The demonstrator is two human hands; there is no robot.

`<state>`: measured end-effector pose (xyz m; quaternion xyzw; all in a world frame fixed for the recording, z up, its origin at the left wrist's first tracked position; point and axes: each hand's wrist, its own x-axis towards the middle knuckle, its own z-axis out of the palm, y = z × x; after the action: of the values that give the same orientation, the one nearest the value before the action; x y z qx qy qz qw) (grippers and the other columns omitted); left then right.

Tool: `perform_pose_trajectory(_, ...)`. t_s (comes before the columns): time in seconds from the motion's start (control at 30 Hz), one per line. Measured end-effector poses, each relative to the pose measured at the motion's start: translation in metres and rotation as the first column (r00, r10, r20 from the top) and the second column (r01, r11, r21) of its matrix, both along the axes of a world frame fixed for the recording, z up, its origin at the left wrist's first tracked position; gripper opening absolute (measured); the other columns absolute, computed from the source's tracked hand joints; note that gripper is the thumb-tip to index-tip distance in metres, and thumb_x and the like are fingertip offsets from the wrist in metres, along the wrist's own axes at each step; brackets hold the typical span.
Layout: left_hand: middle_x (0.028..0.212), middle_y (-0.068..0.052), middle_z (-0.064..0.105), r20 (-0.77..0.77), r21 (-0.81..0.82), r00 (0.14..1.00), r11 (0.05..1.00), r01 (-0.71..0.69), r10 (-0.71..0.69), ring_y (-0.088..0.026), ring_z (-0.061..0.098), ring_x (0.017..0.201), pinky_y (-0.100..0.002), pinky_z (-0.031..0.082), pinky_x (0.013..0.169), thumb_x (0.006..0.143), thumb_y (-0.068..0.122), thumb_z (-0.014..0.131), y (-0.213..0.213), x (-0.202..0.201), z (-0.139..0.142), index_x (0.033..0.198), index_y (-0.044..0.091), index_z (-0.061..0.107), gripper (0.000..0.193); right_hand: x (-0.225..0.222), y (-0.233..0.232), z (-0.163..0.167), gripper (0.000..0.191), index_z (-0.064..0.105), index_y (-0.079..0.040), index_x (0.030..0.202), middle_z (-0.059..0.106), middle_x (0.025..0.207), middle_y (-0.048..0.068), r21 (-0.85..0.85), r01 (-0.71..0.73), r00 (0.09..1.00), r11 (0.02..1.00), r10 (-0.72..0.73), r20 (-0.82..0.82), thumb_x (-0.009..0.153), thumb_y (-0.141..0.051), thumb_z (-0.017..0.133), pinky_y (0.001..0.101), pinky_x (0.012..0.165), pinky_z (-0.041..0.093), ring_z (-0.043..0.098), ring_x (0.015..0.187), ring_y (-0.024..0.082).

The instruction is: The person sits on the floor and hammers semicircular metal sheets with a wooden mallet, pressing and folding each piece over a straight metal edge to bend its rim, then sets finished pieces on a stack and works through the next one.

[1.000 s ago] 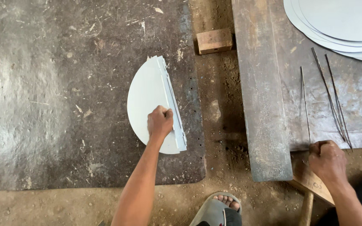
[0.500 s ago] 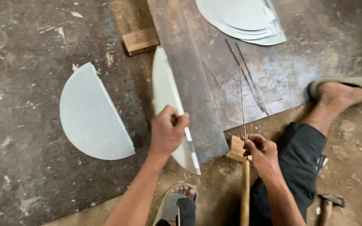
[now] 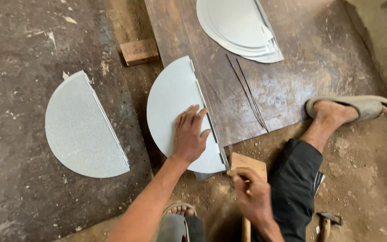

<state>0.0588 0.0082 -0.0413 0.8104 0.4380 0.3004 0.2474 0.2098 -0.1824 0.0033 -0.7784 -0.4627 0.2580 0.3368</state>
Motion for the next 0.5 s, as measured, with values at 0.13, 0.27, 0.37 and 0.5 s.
perform_pose_trajectory(0.13,0.144,-0.016,0.052,0.041,-0.002,0.996,0.997,-0.083,0.083,-0.033,0.041,0.145,-0.049,0.027,0.121,0.088,0.011,0.075,0.003,-0.005,0.003,0.142,0.009,0.048,0.06,-0.029,0.052,0.0,0.016,0.072,0.002,0.104,0.074,0.098,0.012,-0.016,-0.153,0.981,0.988,0.154,0.121,0.09,-0.005,0.065,0.0333,0.06,0.052,0.067,0.065,0.023)
perform_pose_trajectory(0.27,0.141,-0.018,0.052,-0.017,0.01,0.997,0.997,-0.073,0.073,-0.036,0.039,0.143,-0.053,0.024,0.12,0.082,0.009,0.076,0.011,-0.002,0.004,0.141,0.007,0.047,0.065,-0.028,0.08,0.0,0.006,0.068,0.0,0.09,0.074,0.111,0.016,0.183,-0.301,0.878,0.936,0.197,0.437,0.093,-0.005,0.066,0.0344,0.077,0.057,0.073,0.088,0.028)
perform_pose_trajectory(0.37,0.142,-0.016,0.052,-0.046,0.023,0.997,0.998,-0.053,0.054,-0.036,0.038,0.144,-0.056,0.021,0.12,0.08,0.006,0.073,0.021,0.002,0.001,0.141,0.007,0.047,0.066,-0.021,0.075,0.0,0.013,0.069,0.003,0.1,0.073,0.115,0.015,0.074,-0.115,0.968,0.991,0.095,0.233,0.091,-0.006,0.067,0.0329,0.07,0.059,0.077,0.085,0.024)
perform_pose_trajectory(0.5,0.146,-0.011,0.053,-0.076,0.03,0.997,0.999,-0.026,0.028,-0.034,0.037,0.147,-0.057,0.016,0.123,0.08,0.005,0.069,0.029,0.008,-0.001,0.142,0.011,0.049,0.066,-0.019,0.054,-0.003,0.027,0.07,0.003,0.112,0.075,0.103,0.012,0.0,-0.001,0.996,1.0,0.001,0.095,0.088,-0.01,0.071,0.0301,0.069,0.062,0.078,0.085,0.019)
